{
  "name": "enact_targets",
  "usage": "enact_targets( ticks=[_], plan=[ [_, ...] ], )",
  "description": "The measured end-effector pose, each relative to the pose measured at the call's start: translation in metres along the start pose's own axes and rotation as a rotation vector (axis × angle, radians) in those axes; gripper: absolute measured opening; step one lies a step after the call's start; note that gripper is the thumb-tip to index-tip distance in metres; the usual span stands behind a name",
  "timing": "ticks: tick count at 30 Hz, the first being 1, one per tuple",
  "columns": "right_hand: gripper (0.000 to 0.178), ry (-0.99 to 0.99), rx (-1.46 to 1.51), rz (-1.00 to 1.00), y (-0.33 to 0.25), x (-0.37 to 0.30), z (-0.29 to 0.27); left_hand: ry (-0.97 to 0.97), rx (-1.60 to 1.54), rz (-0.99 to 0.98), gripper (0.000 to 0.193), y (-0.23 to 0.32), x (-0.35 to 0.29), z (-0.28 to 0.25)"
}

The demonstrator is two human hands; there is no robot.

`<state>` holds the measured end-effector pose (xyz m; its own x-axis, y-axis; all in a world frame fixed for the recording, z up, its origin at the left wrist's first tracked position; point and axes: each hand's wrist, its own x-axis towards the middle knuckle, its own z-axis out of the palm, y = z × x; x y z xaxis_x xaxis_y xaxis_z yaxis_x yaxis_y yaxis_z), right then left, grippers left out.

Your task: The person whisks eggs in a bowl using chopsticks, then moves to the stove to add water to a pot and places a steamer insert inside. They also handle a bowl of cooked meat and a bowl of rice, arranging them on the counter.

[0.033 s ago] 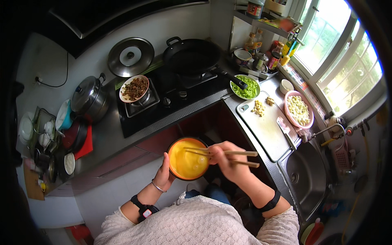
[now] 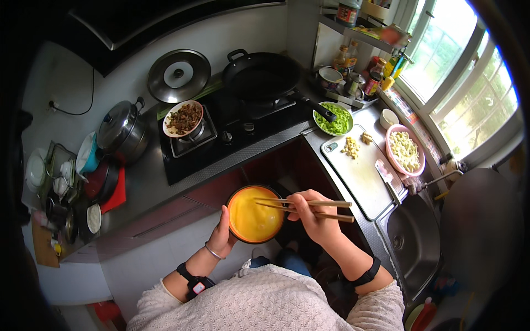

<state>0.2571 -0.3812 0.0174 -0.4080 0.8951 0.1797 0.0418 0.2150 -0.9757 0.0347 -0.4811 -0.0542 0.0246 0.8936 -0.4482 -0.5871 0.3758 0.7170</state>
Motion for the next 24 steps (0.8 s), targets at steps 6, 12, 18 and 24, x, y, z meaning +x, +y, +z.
enact_targets(
  ticks=[6, 12, 18, 24],
  plan=[
    [0.029, 0.047, 0.301, 0.253, 0.011, 0.018, 0.000, 0.029, -0.067, 0.067, 0.070, -0.005, -0.003, 0.000],
    [0.028, -0.224, 0.330, 0.366, 0.011, 0.047, 0.022, 0.121, -0.181, 0.110, 0.068, -0.015, -0.016, -0.020],
    [0.027, -0.363, 0.260, 0.420, 0.004, 0.060, 0.075, 0.190, -0.231, 0.162, 0.065, -0.003, -0.029, -0.057],
    [0.032, -0.487, 0.156, 0.453, 0.004, 0.073, 0.150, 0.179, -0.183, 0.200, 0.066, 0.040, -0.054, -0.115]
  ],
)
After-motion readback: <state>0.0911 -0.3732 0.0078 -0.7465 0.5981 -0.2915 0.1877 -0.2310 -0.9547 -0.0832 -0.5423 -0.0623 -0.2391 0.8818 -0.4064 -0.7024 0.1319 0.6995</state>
